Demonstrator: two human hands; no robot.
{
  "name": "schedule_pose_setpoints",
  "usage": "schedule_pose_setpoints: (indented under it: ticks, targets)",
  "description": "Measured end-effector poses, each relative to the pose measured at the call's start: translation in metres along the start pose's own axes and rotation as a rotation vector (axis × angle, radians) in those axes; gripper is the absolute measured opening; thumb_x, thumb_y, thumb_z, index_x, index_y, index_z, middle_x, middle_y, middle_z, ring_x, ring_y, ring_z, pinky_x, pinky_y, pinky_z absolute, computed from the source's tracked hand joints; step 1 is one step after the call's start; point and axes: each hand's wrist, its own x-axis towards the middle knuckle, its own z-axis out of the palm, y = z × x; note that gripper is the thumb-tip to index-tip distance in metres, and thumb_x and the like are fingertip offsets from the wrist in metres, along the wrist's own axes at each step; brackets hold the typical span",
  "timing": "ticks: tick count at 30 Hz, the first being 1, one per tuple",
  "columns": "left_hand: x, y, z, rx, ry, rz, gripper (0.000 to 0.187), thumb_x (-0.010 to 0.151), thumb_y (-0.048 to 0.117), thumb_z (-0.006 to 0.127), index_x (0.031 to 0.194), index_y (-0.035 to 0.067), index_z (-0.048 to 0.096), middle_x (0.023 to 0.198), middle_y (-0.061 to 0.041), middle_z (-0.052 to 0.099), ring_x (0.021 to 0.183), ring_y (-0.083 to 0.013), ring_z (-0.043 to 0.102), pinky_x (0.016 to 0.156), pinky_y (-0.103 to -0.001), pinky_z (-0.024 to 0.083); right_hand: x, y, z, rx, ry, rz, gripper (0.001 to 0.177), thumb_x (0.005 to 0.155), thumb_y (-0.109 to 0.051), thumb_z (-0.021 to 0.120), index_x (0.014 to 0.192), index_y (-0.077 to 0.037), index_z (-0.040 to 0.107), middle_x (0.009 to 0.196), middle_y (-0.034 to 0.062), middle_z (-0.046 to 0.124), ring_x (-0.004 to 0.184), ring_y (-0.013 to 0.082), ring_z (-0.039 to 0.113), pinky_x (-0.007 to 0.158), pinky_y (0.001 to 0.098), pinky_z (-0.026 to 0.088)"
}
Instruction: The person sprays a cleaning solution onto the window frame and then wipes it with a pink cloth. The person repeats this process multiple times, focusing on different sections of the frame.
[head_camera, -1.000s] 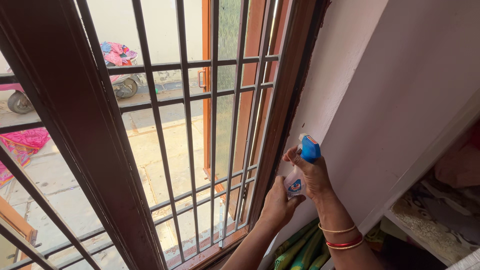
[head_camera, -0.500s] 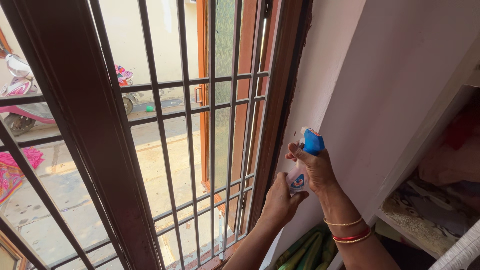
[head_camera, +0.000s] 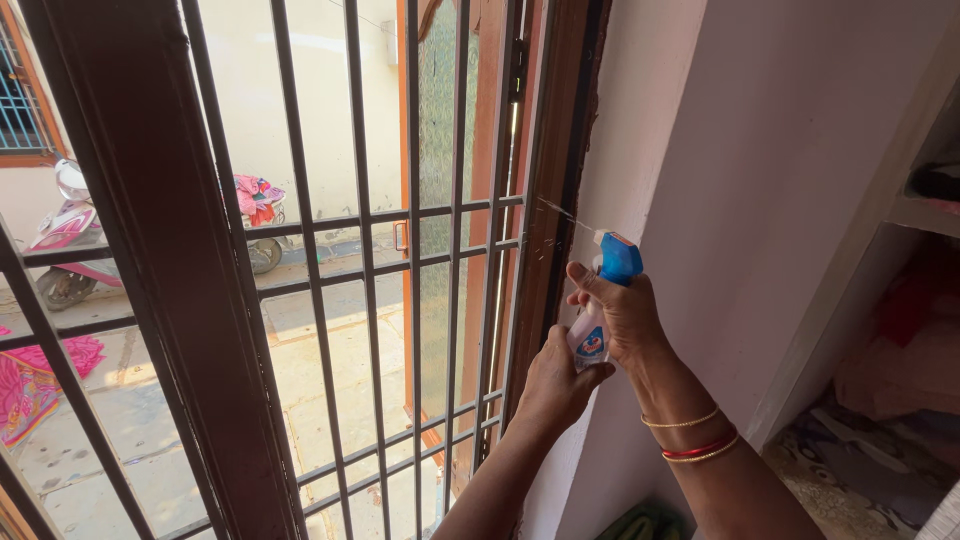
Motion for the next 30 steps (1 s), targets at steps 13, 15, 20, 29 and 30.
schedule_pose_setpoints:
  ticks: [13,15,20,29,30]
  targets:
    - [0.056,0.056,-0.017,-0.006,0.038,0.1,0.053,0.081,0.031,0.083,0.111,0.003,0.05,0.101,-0.022,0.068,0.09,-0.0285,0.075,0.073,-0.04,0.063,0.058,-0.064,-0.002,0.01,-0.056,-0.14,0.049,0.07,-0.043,0.093,0.089,-0.01,0.062,0.068,0.0062,0.061,0.073,0.0265,0.07,0.074,0.0426,0.062]
    - [0.066,0.066,-0.02,0.015,0.053,0.107,0.054,0.082,0.031,0.082,0.114,0.002,0.049,0.104,-0.022,0.067,0.092,-0.0284,0.075,0.073,-0.039,0.065,0.067,-0.079,0.0,-0.026,-0.049,-0.106,0.049,0.068,-0.045,0.091,0.09,-0.011,0.064,0.069,0.0049,0.063,0.075,0.0252,0.073,0.072,0.0417,0.061]
    - [0.082,0.09,-0.021,-0.036,0.077,0.123,0.067,0.086,0.03,0.078,0.131,0.003,0.036,0.11,-0.024,0.065,0.098,-0.0289,0.073,0.076,-0.039,0.065,0.081,-0.117,0.002,0.001,-0.111,-0.175,0.05,0.066,-0.047,0.091,0.091,-0.01,0.067,0.072,0.0043,0.07,0.076,0.0213,0.076,0.071,0.0374,0.06]
    - [0.107,0.143,-0.041,-0.166,0.261,0.264,0.058,0.091,0.032,0.072,0.131,0.003,0.043,0.111,-0.019,0.066,0.094,-0.0248,0.072,0.075,-0.038,0.062,0.12,-0.185,0.02,0.045,-0.134,-0.253,0.05,0.066,-0.045,0.091,0.092,-0.011,0.065,0.072,0.0024,0.068,0.075,0.0216,0.073,0.072,0.0425,0.061]
    - [0.11,0.148,-0.043,-0.181,0.236,0.236,0.059,0.091,0.033,0.071,0.132,0.003,0.042,0.109,-0.019,0.066,0.091,-0.0257,0.072,0.073,-0.039,0.062,0.125,-0.191,0.022,0.049,-0.158,-0.26,0.05,0.066,-0.045,0.091,0.092,-0.011,0.065,0.074,0.0014,0.07,0.075,0.02,0.074,0.071,0.0421,0.061]
